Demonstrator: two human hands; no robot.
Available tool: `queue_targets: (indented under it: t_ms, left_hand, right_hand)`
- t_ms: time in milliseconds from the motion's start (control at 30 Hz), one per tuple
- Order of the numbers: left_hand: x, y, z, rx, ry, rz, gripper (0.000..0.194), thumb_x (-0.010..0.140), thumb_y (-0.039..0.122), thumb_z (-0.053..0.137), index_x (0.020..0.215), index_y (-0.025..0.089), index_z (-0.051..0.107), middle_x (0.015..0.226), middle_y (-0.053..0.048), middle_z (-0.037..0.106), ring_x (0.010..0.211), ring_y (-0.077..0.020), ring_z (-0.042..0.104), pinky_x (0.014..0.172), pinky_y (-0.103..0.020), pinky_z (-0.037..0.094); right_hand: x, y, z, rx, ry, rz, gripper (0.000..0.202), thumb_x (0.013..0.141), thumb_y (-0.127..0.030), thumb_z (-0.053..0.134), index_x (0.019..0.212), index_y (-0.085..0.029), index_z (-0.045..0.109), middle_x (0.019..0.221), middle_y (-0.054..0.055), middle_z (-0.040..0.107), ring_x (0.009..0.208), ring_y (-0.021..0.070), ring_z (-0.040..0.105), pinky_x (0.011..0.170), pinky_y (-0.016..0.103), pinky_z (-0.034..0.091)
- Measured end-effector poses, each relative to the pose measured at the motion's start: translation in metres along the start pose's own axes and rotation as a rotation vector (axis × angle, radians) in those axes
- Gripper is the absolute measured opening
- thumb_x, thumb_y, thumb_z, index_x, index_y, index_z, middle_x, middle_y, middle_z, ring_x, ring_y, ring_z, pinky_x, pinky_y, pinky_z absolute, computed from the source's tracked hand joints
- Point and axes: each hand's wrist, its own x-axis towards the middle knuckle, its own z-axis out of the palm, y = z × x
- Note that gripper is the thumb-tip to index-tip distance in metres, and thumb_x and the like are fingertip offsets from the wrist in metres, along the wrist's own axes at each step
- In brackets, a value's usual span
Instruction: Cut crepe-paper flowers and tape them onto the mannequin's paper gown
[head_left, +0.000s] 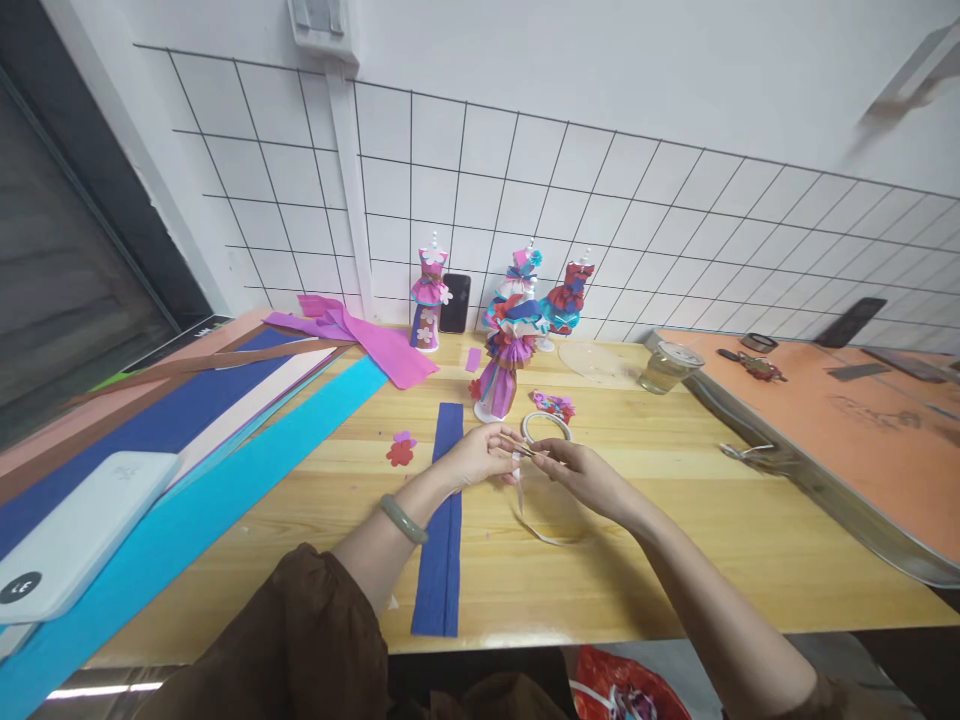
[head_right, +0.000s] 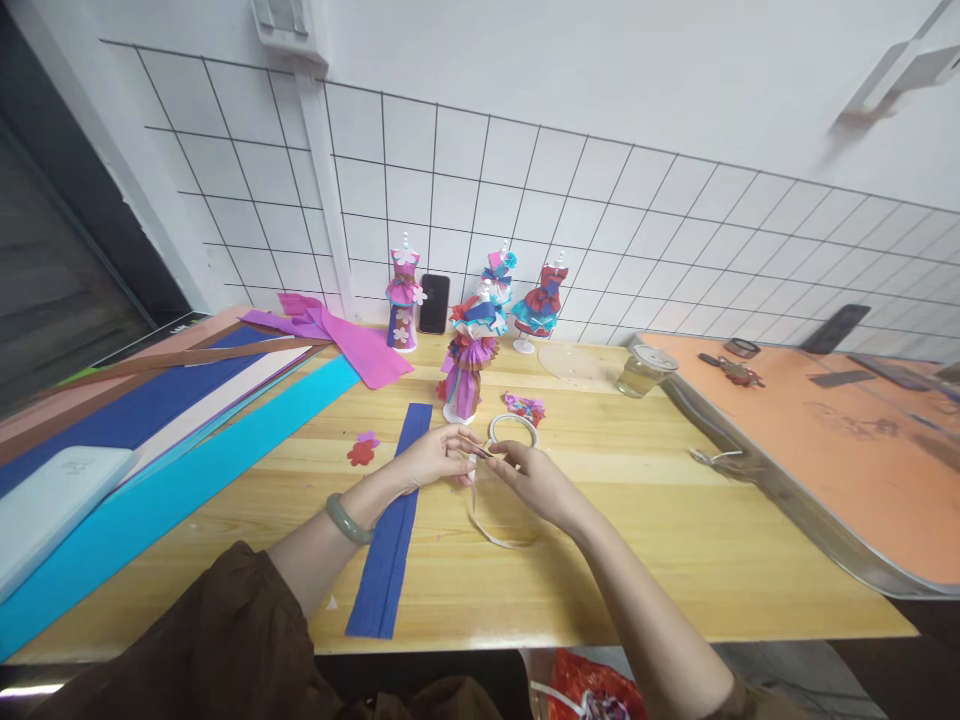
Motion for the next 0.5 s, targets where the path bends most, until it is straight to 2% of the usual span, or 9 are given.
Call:
queue_targets:
  t_ms: [233, 500]
  left_hand:
    - [0.0001, -0.0036, -0.0005, 0.027, -0.042, -0.005, 0.042, 0.059, 0.02, 0.071, 0.095, 0.014, 0.051, 0.084, -0.007, 0.06, 0.058, -0.011, 0.06, 0.054, -0.026, 0.051]
    - [0.0001, -0.0061, -0.0015, 0.017, -0.051, -0.028, 0.042, 0.059, 0.019, 0.071, 0.095, 0.014, 0.051, 0.084, -0.006, 0.06, 0.057, -0.0106, 0.06, 0.054, -0.025, 0.05]
  right_hand:
    - [0.0032, -0.0094, -0.0059, -0.078, -0.014, -0.006, 0.034, 0.083, -0.042, 0.04, 0.091, -0.017, 0.061, 0.077, 0.003, 0.062, 0.067, 0.0151, 0.053, 0.063, 0.027, 0.039]
    - [0.0052, -0.0064, -0.0051, -0.068, -0.019, -0.01, 0.035, 0.083, -0.042, 0.04, 0.094, -0.017, 0.062, 0.079, 0.004, 0.062, 0.068, 0.0156, 0.053, 0.063, 0.027, 0.039]
